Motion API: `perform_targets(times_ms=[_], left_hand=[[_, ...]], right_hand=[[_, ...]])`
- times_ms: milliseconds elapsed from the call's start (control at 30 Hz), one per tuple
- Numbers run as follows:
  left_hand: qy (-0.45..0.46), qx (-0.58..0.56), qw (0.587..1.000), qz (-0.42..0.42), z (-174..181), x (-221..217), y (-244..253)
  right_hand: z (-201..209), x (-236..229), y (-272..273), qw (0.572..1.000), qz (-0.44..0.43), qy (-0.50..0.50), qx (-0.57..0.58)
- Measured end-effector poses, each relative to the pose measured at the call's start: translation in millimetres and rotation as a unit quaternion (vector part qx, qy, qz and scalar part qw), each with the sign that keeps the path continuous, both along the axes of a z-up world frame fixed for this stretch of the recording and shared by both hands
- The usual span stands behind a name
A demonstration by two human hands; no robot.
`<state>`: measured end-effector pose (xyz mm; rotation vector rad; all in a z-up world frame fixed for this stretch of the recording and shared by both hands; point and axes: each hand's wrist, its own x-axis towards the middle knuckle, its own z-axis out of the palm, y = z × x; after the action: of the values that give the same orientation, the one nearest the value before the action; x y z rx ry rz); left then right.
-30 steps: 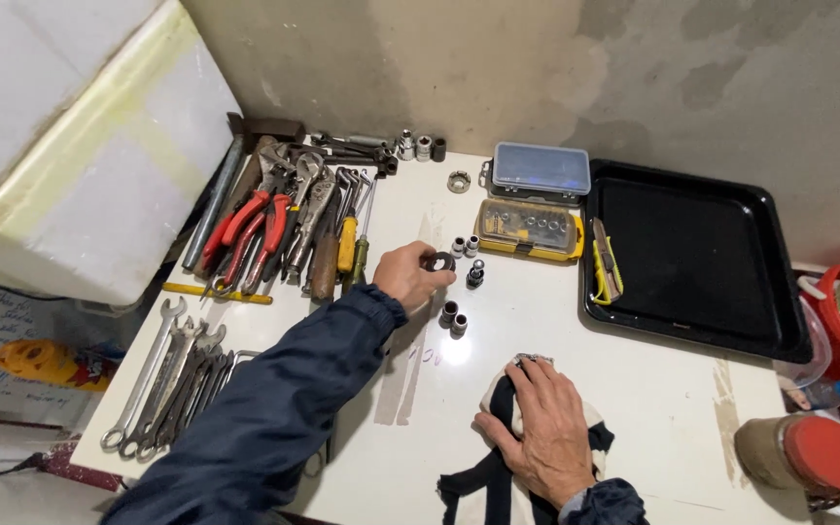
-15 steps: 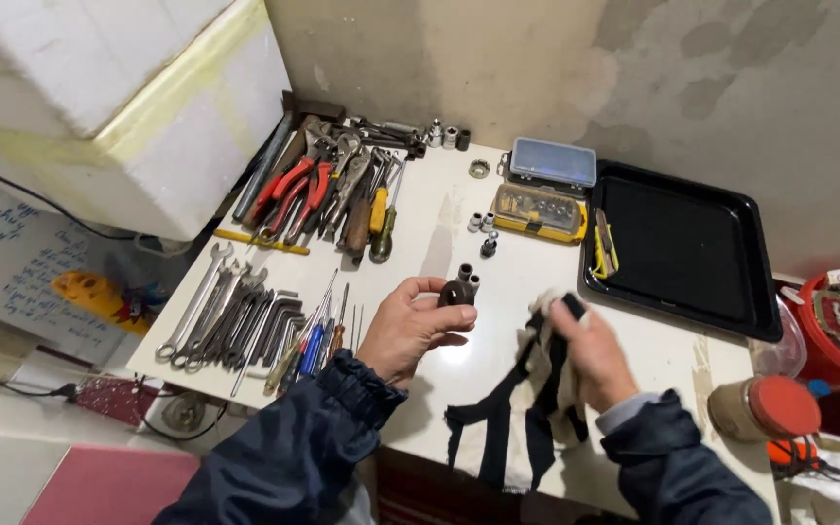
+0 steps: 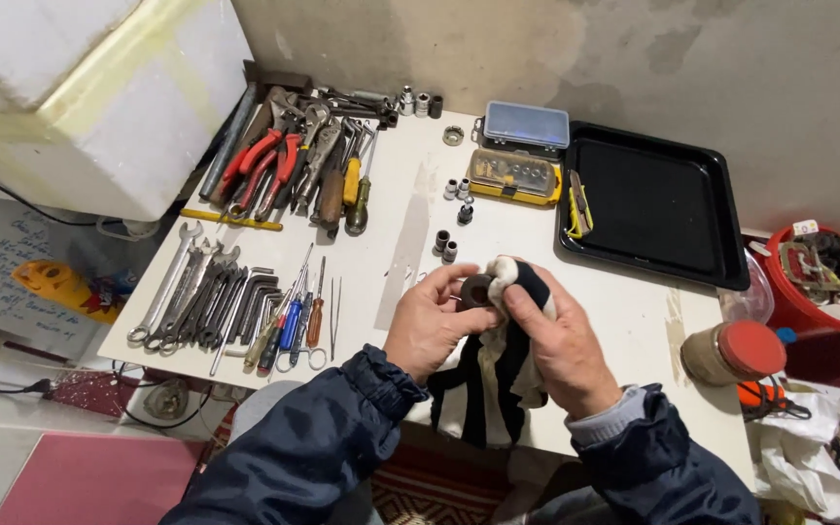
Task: The person sits at a low table and wipes small metal parts with a cloth. They pick up each part, wipe it thoroughly, and place it back on the table among other tools.
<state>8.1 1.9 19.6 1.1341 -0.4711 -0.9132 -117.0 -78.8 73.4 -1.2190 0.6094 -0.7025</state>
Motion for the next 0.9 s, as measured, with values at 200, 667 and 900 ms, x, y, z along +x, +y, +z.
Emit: perform_targets(times_ms=[200, 667, 900], left_hand=[[0.202, -0.069, 0.976, -0.053, 7, -8, 5], [0.211, -0.134, 0.961, -0.119, -32, 4, -2], [0.226, -0.097, 0.964, -0.105, -18, 8, -1]], right_hand=[[-12, -8, -17, 1.000, -0.014, 0.002, 0.005], [5, -15, -12, 0.906, -0.015, 0.212, -0.366], [-25, -5, -2, 0.837, -0.043, 0.149, -0.524]])
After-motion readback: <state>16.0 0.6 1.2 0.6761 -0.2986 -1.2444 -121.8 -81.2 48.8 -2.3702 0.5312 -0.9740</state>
